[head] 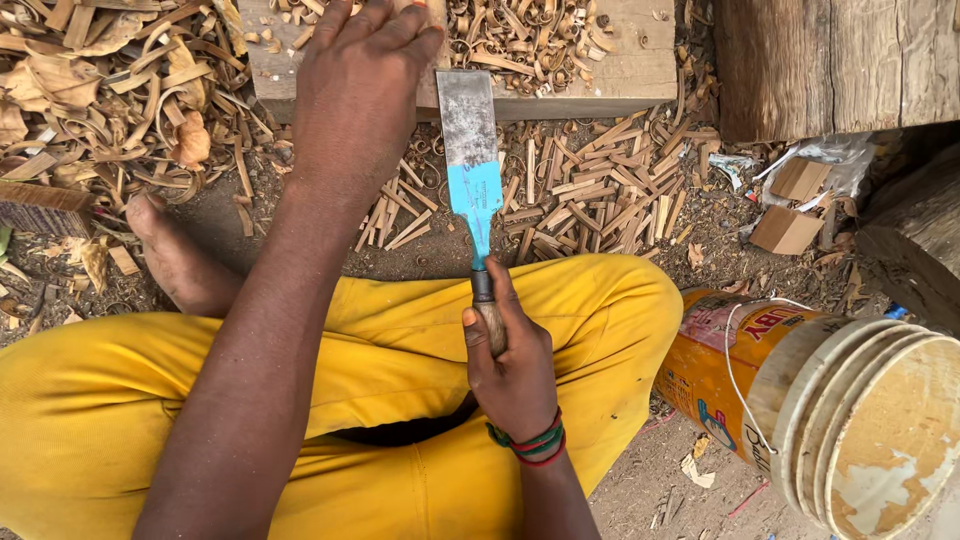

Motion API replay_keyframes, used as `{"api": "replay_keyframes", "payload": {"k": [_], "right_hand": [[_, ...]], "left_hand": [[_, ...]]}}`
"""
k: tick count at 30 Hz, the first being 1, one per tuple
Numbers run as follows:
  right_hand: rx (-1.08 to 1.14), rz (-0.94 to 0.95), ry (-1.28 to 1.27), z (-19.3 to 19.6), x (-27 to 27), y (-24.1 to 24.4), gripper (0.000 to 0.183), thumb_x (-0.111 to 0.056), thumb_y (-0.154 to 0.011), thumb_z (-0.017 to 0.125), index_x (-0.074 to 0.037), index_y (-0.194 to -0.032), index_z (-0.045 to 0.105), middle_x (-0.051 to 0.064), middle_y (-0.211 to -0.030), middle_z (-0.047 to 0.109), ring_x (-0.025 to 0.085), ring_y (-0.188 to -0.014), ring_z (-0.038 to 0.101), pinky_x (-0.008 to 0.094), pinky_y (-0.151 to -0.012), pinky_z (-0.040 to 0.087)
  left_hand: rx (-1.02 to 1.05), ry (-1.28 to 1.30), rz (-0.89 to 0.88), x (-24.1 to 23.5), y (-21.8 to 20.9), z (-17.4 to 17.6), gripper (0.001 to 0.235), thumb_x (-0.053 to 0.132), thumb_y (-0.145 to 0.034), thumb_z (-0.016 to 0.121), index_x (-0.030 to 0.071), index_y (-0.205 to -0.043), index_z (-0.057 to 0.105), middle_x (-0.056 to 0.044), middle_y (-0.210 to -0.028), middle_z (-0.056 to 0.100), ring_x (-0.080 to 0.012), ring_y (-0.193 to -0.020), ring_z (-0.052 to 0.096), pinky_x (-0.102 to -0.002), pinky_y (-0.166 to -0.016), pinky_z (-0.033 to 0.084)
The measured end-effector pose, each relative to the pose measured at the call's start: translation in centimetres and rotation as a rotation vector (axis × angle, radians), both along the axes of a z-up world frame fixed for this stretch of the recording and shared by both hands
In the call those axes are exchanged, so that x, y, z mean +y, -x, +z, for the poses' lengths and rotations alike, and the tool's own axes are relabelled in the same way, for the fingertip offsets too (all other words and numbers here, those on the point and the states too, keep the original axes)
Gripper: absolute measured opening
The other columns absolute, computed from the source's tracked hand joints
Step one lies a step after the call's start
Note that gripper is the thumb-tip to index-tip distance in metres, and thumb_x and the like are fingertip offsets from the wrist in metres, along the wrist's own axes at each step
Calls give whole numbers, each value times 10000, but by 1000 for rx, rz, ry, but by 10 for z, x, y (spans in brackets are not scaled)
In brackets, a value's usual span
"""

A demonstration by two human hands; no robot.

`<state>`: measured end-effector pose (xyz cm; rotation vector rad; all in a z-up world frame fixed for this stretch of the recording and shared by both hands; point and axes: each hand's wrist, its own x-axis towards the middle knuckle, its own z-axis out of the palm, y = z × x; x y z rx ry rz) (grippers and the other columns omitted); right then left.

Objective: The person sits on the ground and uses a blue-handled chisel to carve a small piece of wood held in their left hand. They repeatedly push the chisel along the wood to remove shavings, occasionally pausing to inspect the piece or clear debris from the blade.

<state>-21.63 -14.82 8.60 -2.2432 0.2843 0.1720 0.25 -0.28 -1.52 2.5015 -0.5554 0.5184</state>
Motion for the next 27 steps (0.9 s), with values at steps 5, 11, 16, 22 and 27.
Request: {"api": "replay_keyframes", "payload": {"k": [5,11,16,22,27], "right_hand": [[33,22,26,-1,-4,-3,546,-62,-990,634,-1,-1511,484,102,-724,585,116,-598,485,268,-568,466],[-42,115,6,-2,-4,-2,627,3,-992,603,12,-1572,366,173,-947,677,155,-761,652,285,-720,544],[49,59,-1,-4,-3,-3,629,-8,-981,605,-12,-1570,381,147,-853,670,145,-673,616,283,-636,524],[39,73,7,-8,-5,1,617,-15,-1006,606,-18,-1579,378,121,-813,651,118,-645,580,275,-600,502],[-2,86,-5,-8,-6,2,629,-1,-994,589,-16,-1586,375,124,-851,664,117,-689,624,282,-632,525]], "left_hand": [[99,105,-20,8,-2,-14,281,20,-977,715,103,-1240,769,-115,-1352,722,-276,-1301,650,-493,-1217,385],[86,177,-68,18,-4,-6,215,77,-980,800,100,-1194,803,-95,-1270,763,-228,-1225,691,-456,-1208,414],[54,283,-137,21,-11,-16,185,91,-975,820,66,-1156,797,-115,-1273,756,-238,-1211,712,-416,-1130,507],[65,330,-126,17,-9,-19,182,94,-989,825,64,-1167,805,-117,-1208,772,-220,-1106,754,-391,-1001,598],[25,284,-106,23,-3,4,184,90,-964,816,68,-1147,806,-99,-1159,781,-203,-1033,763,-404,-958,590]]}}
